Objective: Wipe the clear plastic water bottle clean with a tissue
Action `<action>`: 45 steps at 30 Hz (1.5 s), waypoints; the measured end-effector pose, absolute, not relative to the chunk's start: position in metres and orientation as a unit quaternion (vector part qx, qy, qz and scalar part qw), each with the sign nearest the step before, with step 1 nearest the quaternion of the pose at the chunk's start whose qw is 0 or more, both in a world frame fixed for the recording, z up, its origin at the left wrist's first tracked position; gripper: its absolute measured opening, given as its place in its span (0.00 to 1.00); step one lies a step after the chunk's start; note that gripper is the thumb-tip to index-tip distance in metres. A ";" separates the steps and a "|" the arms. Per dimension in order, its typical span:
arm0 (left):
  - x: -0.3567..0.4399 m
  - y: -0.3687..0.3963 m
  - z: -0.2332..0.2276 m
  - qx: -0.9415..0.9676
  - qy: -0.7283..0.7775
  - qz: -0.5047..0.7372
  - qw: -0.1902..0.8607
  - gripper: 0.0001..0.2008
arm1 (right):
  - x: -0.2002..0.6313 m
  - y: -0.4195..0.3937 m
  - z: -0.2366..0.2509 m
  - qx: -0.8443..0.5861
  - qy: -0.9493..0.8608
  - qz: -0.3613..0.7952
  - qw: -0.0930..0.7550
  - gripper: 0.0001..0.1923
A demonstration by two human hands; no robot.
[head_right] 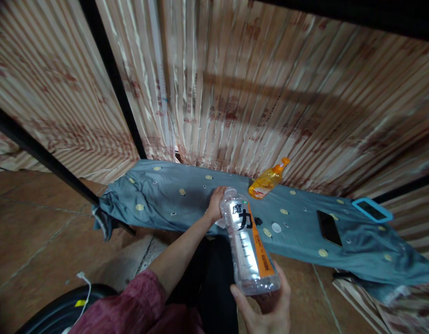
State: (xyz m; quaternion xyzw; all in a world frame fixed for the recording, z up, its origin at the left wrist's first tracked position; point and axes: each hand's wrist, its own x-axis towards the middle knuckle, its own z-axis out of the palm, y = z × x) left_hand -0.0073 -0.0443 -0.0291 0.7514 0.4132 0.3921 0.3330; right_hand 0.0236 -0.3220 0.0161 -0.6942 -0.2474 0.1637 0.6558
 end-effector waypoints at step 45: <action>-0.006 -0.043 -0.030 0.747 0.416 0.397 0.333 0.15 | 0.021 -0.321 0.021 -0.701 -0.241 0.165 0.651 0.57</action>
